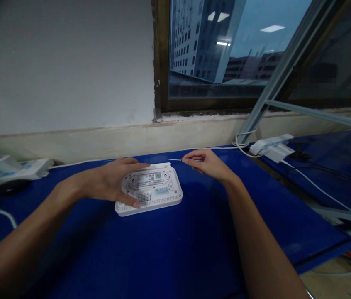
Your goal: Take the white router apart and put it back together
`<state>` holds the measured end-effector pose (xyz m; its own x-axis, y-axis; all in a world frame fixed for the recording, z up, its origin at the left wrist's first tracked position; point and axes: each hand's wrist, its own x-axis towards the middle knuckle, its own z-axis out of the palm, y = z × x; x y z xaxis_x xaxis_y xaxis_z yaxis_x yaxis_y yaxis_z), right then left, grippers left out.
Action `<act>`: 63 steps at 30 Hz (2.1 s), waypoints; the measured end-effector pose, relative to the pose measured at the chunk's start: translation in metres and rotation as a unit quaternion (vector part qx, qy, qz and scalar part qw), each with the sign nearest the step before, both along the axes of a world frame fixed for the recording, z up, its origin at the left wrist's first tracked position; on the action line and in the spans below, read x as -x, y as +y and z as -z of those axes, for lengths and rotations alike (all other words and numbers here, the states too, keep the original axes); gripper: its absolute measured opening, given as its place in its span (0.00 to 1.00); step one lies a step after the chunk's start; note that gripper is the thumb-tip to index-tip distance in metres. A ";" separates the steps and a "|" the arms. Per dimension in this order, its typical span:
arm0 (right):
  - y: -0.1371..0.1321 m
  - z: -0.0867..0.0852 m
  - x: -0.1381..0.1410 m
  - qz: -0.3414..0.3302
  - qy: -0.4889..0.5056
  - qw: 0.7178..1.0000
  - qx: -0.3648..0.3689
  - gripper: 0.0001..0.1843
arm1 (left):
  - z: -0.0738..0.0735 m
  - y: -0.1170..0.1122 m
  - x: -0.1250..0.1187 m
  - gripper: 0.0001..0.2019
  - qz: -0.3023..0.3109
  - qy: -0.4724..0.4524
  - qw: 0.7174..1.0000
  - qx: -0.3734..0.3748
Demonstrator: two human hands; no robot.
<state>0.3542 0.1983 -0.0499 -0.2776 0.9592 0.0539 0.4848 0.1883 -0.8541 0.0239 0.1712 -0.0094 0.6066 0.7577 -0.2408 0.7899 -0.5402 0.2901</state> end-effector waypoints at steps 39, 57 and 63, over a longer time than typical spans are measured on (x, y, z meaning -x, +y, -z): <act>0.004 0.006 0.001 0.032 -0.058 0.998 0.006 0.19 | -0.027 0.007 0.055 0.58 -0.033 -0.100 0.992 -0.067; 0.000 0.002 0.006 0.014 -0.035 0.999 -0.033 0.20 | 0.021 -0.003 -0.017 0.54 0.004 -0.109 0.993 -0.048; -0.001 0.000 0.009 0.006 -0.025 0.999 -0.041 0.18 | 0.016 0.028 0.018 0.23 -0.050 -0.155 0.979 -0.123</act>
<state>0.3450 0.1970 -0.0498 -0.2701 0.9555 0.1186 0.5299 0.2504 -0.8102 0.0059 0.1992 -0.0254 0.5411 0.8293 0.1395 0.7376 -0.5477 0.3950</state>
